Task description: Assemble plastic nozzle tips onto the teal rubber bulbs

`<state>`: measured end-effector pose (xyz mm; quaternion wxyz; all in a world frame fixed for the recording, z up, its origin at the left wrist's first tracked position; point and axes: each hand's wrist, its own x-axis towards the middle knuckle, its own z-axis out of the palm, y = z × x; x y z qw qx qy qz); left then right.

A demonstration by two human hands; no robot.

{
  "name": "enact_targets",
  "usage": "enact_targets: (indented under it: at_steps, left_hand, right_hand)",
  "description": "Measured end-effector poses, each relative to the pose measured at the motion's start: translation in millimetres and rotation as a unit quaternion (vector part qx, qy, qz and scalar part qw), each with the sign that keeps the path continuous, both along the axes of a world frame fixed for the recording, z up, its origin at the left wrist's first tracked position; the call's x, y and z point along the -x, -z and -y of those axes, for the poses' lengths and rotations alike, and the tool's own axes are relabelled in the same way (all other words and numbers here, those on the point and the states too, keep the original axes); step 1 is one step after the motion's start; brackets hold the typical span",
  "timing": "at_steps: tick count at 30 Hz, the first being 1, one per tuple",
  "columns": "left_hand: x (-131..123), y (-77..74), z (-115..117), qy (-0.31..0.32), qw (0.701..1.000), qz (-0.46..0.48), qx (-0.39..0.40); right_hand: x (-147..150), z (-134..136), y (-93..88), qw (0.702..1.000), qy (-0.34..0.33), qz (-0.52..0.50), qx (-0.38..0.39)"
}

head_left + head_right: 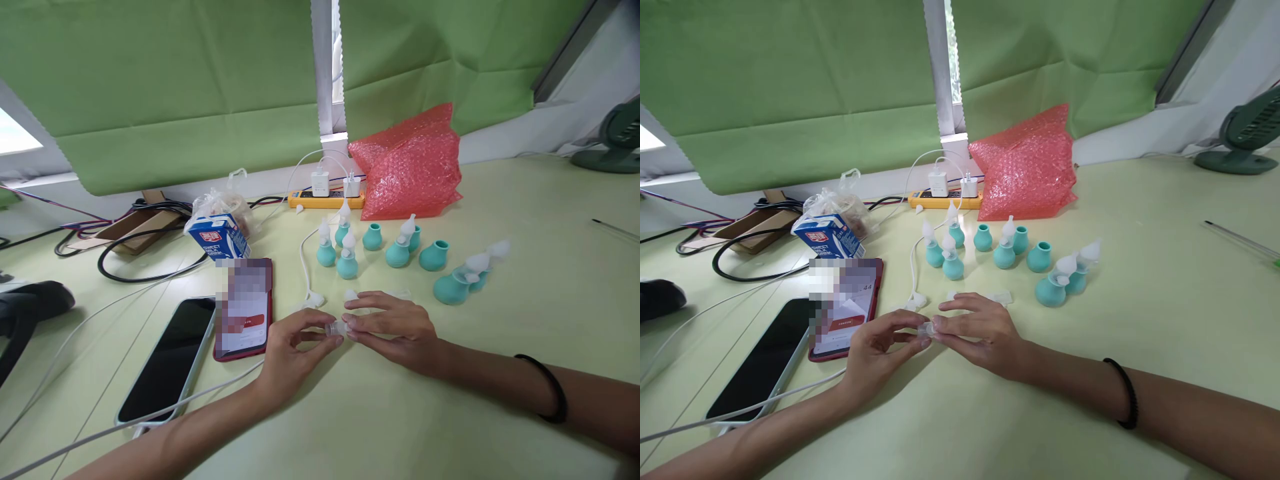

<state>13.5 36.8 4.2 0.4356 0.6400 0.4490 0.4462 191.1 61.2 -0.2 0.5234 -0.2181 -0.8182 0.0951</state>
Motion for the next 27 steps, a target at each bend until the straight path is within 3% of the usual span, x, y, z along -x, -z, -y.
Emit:
enact_targets:
  at_steps: [10, 22, 27]
  left_hand:
    - [-1.3, -1.7, 1.3, 0.003, 1.0, -0.022, -0.014]
    - [0.1, -1.1, 0.7, 0.006, 0.996, -0.045, -0.08]
    - [0.5, 0.0, -0.3, 0.006, 0.994, -0.045, -0.099]
  right_hand:
    - [0.1, -2.2, 3.7, 0.999, -0.027, 0.023, -0.009]
    - [-1.0, 0.8, 4.4, 0.992, 0.01, 0.108, -0.069]
    - [1.7, 1.1, 2.9, 0.996, -0.048, 0.074, 0.003]
